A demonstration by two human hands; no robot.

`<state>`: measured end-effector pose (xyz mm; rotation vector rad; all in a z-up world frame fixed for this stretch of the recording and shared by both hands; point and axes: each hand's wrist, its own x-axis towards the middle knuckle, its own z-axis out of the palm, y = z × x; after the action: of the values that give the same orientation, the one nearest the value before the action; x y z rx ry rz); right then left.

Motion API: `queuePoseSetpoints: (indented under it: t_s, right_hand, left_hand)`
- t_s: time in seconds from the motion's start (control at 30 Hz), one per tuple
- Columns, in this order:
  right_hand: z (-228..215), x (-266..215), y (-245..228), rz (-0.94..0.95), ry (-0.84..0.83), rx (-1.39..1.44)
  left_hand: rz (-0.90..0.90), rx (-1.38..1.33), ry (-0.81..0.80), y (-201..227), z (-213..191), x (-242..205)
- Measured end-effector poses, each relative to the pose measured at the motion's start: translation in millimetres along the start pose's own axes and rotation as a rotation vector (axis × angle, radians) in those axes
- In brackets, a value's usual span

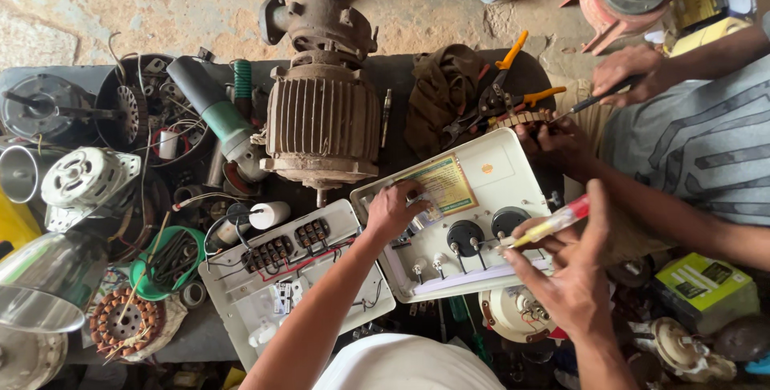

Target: The person works on an open electrical control box, using a screwdriver to tighten screws on a small component and a larger black switch. They handle wires and various electrical parts, including a motor starter, while assembling or repairing the internal circuitry.

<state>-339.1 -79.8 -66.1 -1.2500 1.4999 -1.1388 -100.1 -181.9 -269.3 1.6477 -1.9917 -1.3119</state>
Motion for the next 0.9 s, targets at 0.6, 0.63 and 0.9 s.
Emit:
queuePoseSetpoints:
  t_s: [0.6,0.63,0.9]
  right_hand:
    - [143,16,21,0.020,-0.623,-0.196]
    - [156,14,24,0.031,-0.687,-0.188]
    - [218,-33,17,-0.265,-0.789,-0.201]
  left_hand:
    - [-0.081,-1.063,0.002,19,-99,-129]
    - [-0.105,-1.077,0.014,18,-105,-143]
    - [-0.215,-1.218,0.353,-28,-86,-216]
